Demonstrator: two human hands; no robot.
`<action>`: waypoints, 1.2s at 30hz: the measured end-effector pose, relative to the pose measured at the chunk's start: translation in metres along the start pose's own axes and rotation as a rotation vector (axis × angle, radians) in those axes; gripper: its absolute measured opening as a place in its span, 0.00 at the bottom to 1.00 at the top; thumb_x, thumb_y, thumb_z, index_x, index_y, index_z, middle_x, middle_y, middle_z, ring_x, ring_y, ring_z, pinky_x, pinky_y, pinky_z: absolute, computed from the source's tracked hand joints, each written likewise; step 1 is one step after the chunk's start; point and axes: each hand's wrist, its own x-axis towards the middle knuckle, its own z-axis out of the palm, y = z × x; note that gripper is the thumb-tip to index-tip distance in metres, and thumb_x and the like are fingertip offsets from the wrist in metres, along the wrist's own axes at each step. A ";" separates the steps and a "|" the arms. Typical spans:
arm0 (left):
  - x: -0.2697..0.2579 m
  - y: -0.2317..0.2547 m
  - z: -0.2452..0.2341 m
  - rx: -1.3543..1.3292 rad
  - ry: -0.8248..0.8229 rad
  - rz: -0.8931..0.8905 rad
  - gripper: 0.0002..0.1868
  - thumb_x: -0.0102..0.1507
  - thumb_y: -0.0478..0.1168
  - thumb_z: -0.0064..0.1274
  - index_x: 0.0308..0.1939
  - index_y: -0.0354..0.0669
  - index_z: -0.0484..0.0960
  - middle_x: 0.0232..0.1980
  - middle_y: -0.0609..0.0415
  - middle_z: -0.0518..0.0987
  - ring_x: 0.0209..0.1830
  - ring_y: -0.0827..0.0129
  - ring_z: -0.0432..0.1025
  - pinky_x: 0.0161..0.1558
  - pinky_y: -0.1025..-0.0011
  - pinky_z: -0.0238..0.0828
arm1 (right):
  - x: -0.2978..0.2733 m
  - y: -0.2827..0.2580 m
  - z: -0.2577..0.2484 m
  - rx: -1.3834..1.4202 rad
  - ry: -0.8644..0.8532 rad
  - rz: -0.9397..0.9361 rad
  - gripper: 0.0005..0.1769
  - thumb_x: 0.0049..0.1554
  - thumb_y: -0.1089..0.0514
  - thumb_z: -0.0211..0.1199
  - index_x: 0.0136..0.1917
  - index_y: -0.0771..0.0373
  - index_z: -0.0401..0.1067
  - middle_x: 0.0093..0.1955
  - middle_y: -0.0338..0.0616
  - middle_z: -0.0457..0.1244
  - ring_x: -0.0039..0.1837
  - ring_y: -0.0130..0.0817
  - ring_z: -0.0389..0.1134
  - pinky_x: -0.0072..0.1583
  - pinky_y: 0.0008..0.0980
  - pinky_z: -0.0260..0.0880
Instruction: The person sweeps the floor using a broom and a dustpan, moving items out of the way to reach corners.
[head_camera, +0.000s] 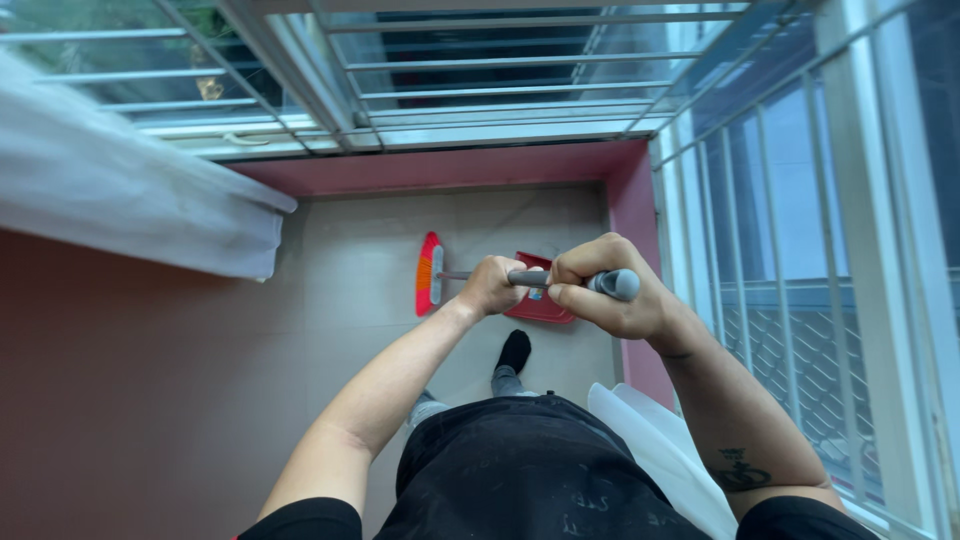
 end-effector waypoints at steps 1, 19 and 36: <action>0.008 0.013 0.008 -0.002 -0.011 0.012 0.15 0.60 0.40 0.55 0.18 0.43 0.78 0.22 0.49 0.80 0.21 0.58 0.75 0.29 0.61 0.69 | -0.009 -0.003 -0.009 -0.005 0.016 0.024 0.17 0.49 0.66 0.58 0.21 0.64 0.59 0.21 0.38 0.56 0.25 0.24 0.53 0.31 0.31 0.53; -0.034 -0.047 -0.093 0.356 0.083 -0.029 0.19 0.65 0.46 0.53 0.22 0.41 0.80 0.29 0.41 0.80 0.30 0.44 0.74 0.33 0.53 0.69 | 0.024 0.045 0.042 0.135 0.022 -0.186 0.14 0.57 0.61 0.62 0.32 0.68 0.66 0.32 0.43 0.60 0.36 0.30 0.60 0.46 0.34 0.67; -0.030 -0.055 -0.039 0.155 0.126 -0.107 0.12 0.60 0.43 0.53 0.24 0.43 0.84 0.31 0.42 0.82 0.32 0.45 0.77 0.38 0.53 0.73 | 0.027 0.028 0.050 0.039 -0.009 -0.047 0.16 0.54 0.61 0.61 0.26 0.65 0.64 0.25 0.38 0.57 0.28 0.26 0.54 0.33 0.32 0.54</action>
